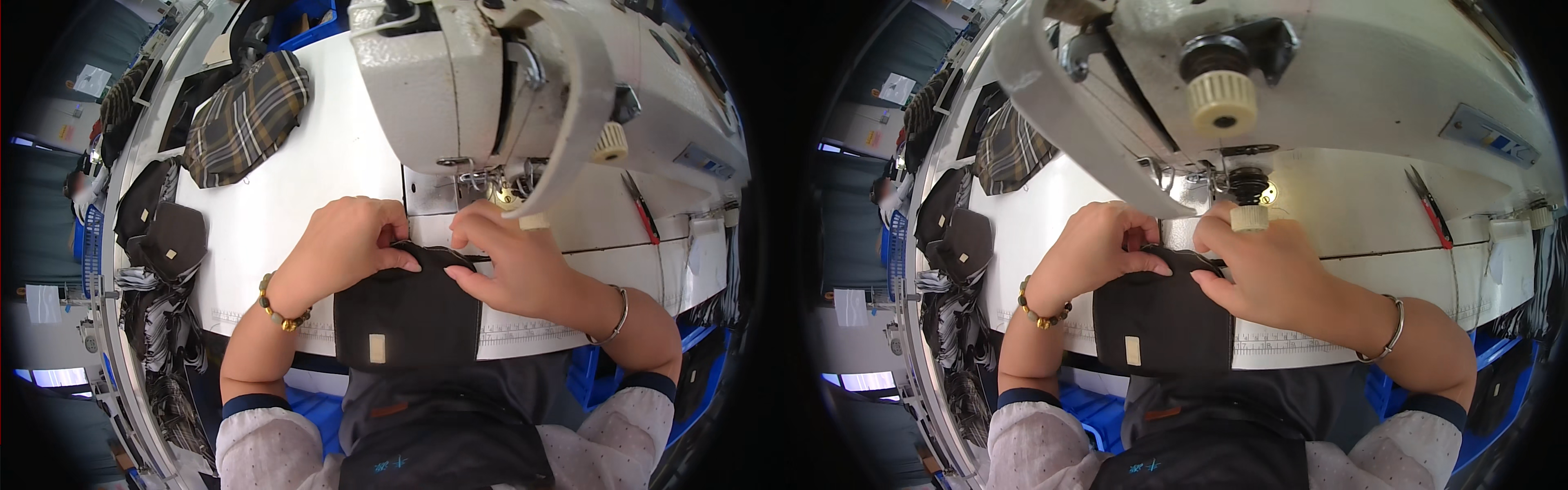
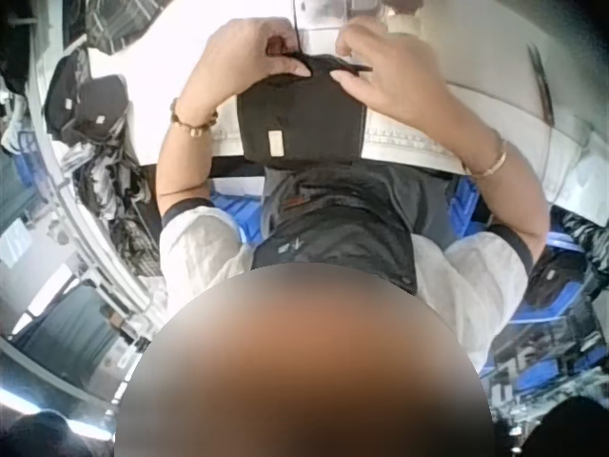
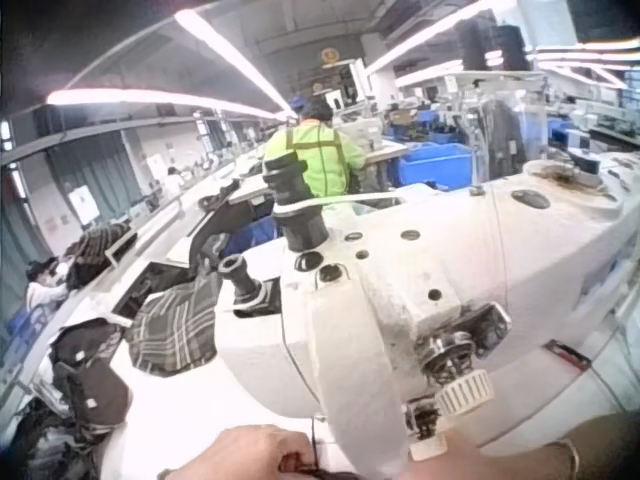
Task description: Sewing pockets onto fabric pieces using an industrial sewing machine.
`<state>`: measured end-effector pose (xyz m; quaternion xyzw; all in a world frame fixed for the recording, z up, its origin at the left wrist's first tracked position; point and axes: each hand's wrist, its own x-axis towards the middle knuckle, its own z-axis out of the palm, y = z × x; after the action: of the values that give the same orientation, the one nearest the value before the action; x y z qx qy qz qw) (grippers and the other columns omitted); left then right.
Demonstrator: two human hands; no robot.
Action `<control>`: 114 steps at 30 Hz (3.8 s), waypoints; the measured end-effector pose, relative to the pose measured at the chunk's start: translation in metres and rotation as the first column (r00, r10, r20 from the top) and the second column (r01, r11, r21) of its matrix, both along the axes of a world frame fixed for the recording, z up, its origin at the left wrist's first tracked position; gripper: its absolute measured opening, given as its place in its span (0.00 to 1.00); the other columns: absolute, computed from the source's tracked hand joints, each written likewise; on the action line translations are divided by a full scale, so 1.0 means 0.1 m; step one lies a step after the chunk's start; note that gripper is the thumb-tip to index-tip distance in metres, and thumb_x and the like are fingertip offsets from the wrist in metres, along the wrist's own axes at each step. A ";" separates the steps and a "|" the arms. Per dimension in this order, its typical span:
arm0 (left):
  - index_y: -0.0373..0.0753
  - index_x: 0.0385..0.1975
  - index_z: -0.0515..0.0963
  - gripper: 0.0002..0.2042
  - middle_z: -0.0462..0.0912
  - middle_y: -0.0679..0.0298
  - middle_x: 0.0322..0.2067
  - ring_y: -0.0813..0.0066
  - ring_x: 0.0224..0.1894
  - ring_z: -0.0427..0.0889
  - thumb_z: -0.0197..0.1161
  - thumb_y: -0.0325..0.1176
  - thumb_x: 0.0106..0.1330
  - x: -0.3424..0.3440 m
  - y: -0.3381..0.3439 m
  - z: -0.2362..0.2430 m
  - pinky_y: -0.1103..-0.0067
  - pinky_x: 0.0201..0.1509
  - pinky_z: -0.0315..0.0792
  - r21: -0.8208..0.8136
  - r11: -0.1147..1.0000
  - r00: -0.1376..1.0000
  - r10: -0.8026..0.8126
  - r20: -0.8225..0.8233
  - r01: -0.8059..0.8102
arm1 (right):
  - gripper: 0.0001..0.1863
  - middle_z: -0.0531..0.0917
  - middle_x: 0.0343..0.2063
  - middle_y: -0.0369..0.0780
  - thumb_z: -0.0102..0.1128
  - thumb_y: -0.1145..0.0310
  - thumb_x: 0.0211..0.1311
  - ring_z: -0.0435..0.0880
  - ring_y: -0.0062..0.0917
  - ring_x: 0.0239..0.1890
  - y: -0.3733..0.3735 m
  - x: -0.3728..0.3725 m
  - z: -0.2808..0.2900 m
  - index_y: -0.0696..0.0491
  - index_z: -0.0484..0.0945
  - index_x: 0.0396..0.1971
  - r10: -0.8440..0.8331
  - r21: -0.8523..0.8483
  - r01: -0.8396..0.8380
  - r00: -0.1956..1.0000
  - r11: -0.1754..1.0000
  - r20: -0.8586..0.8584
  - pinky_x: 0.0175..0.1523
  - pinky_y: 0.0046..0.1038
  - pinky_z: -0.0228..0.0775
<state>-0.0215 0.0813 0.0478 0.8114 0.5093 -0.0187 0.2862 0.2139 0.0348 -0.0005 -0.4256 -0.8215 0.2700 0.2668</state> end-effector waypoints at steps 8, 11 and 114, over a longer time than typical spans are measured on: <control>0.37 0.25 0.77 0.15 0.81 0.62 0.22 0.65 0.25 0.79 0.79 0.36 0.52 -0.11 0.02 -0.12 0.72 0.31 0.71 -0.022 0.999 0.959 -0.018 0.283 0.025 | 0.14 0.77 0.33 0.35 0.73 0.70 0.52 0.76 0.28 0.27 0.01 0.02 0.02 0.52 0.74 0.30 0.040 0.027 -0.039 0.998 0.999 -0.046 0.31 0.28 0.68; 0.36 0.26 0.76 0.14 0.80 0.61 0.22 0.67 0.25 0.78 0.78 0.34 0.54 -0.09 0.01 -0.07 0.74 0.32 0.71 -0.131 0.991 0.952 0.029 0.306 0.012 | 0.13 0.78 0.33 0.34 0.73 0.68 0.55 0.75 0.23 0.24 -0.01 0.01 0.07 0.53 0.76 0.33 -0.005 -0.144 -0.011 0.994 0.990 -0.110 0.28 0.26 0.66; 0.43 0.45 0.87 0.11 0.87 0.64 0.52 0.64 0.55 0.85 0.66 0.35 0.65 0.04 0.20 -0.50 0.70 0.55 0.79 0.672 0.694 0.910 -0.409 0.072 0.259 | 0.22 0.78 0.17 0.32 0.61 0.74 0.54 0.75 0.23 0.13 0.09 0.06 -0.20 0.58 0.84 0.51 -0.169 0.557 -0.127 0.878 0.821 0.448 0.19 0.27 0.64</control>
<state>-0.0176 0.1016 -0.0022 0.9355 0.2927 0.1949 0.0327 0.2195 0.0439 -0.0208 -0.3883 -0.8989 -0.1052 0.1736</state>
